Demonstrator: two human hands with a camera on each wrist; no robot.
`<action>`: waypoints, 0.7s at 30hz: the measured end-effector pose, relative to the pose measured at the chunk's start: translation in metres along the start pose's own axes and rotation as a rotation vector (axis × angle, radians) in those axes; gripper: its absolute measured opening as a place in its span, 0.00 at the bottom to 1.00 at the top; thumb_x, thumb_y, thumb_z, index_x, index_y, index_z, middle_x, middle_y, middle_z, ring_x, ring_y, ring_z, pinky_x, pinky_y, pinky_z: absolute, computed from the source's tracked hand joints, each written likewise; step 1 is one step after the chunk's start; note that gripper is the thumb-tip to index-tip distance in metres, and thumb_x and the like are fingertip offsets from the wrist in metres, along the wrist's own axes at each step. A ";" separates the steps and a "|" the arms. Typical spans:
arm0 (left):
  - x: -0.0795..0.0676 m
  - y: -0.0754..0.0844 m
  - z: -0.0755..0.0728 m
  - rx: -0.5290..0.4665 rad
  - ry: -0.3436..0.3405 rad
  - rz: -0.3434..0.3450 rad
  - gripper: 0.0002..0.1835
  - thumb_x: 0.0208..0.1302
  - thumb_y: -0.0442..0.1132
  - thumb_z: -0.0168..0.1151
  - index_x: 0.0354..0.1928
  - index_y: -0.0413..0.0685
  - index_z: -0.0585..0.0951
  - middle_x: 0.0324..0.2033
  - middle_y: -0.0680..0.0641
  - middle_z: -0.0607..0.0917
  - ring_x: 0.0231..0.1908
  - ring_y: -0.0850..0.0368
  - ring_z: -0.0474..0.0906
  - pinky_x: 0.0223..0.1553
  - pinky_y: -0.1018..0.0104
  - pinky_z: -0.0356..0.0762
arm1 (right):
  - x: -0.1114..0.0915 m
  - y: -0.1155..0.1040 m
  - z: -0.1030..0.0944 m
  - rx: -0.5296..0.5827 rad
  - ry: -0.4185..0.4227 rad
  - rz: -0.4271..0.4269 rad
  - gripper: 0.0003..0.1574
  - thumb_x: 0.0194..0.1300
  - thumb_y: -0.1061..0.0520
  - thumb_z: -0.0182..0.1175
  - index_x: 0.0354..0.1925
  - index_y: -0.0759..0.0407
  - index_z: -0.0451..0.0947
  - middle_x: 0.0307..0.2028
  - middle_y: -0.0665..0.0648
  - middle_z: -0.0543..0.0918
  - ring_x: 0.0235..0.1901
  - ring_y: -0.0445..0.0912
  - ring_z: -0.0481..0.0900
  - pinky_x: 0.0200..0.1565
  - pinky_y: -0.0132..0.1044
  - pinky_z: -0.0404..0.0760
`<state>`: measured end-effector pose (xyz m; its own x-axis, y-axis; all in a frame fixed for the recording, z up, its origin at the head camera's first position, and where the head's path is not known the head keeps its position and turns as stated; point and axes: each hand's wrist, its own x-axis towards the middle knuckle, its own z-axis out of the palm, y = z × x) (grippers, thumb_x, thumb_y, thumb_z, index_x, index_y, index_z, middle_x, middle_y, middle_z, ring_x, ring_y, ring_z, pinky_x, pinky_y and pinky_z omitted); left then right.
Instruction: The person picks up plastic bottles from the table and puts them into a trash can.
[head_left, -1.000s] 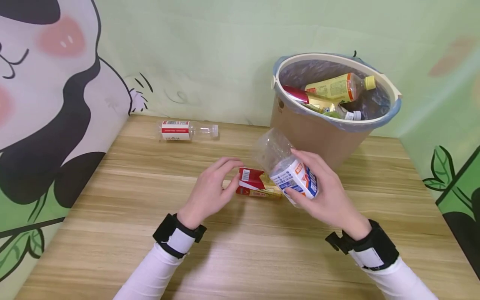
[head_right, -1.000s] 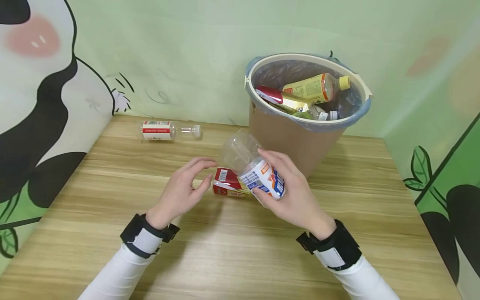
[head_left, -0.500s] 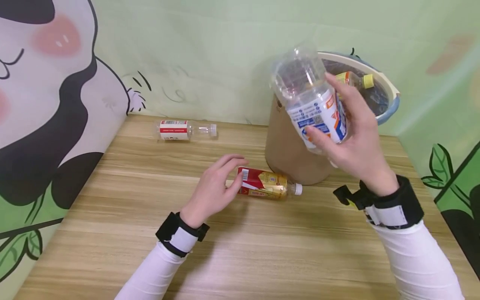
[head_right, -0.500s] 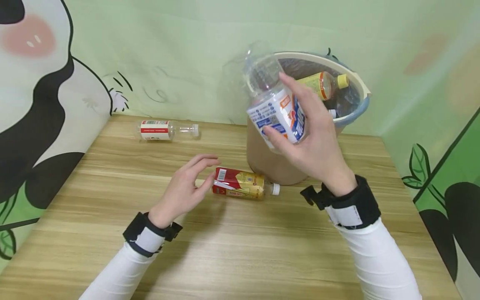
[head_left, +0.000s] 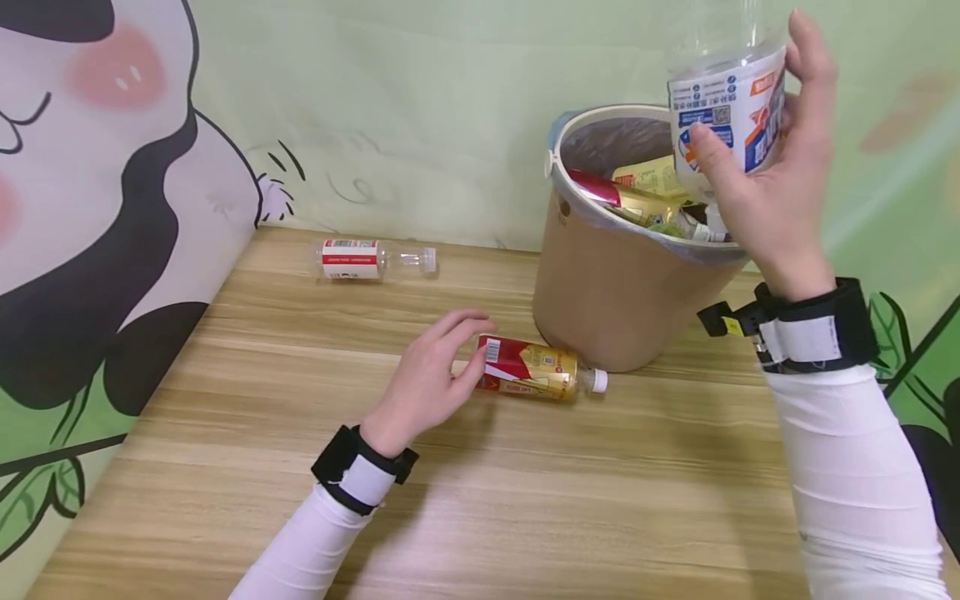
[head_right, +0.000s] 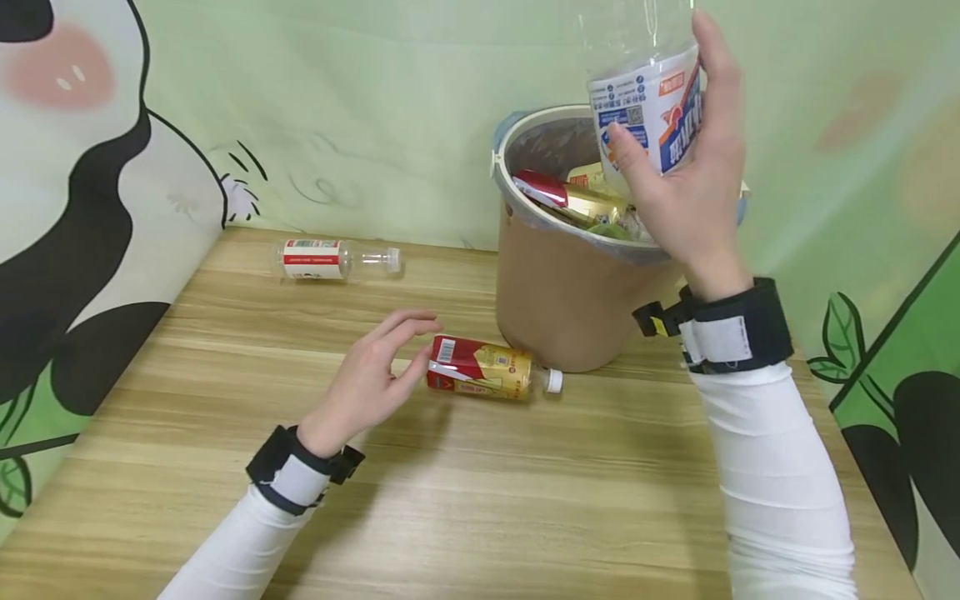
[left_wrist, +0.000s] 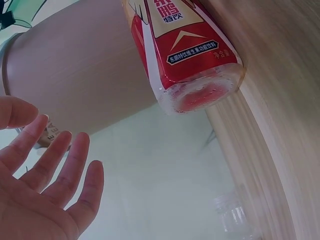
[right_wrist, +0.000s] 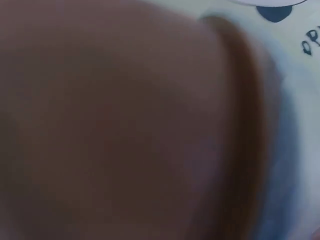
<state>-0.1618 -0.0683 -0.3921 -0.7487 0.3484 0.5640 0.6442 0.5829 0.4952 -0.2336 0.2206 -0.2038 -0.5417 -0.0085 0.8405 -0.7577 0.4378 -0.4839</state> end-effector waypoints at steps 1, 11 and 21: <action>0.000 0.000 0.000 -0.003 0.001 0.002 0.14 0.63 0.35 0.56 0.51 0.46 0.79 0.51 0.46 0.80 0.51 0.56 0.76 0.51 0.60 0.77 | 0.001 0.003 -0.001 -0.025 0.004 -0.011 0.45 0.54 0.61 0.63 0.69 0.56 0.56 0.56 0.55 0.68 0.41 0.48 0.75 0.37 0.30 0.75; 0.000 0.000 0.001 -0.007 -0.002 0.002 0.14 0.62 0.34 0.57 0.50 0.45 0.80 0.51 0.48 0.79 0.50 0.56 0.76 0.49 0.60 0.77 | 0.001 0.012 -0.010 -0.241 -0.011 -0.002 0.43 0.55 0.62 0.58 0.69 0.56 0.57 0.59 0.53 0.63 0.53 0.42 0.65 0.53 0.32 0.65; -0.002 -0.002 0.000 -0.014 -0.006 0.006 0.15 0.63 0.36 0.55 0.51 0.44 0.79 0.52 0.47 0.79 0.50 0.54 0.77 0.48 0.58 0.78 | 0.000 0.015 -0.012 -0.391 -0.132 0.174 0.36 0.56 0.56 0.60 0.64 0.54 0.68 0.57 0.58 0.68 0.56 0.47 0.62 0.60 0.39 0.59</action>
<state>-0.1621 -0.0701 -0.3945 -0.7461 0.3562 0.5626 0.6504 0.5709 0.5011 -0.2407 0.2379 -0.2078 -0.7095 -0.0081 0.7047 -0.4708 0.7496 -0.4653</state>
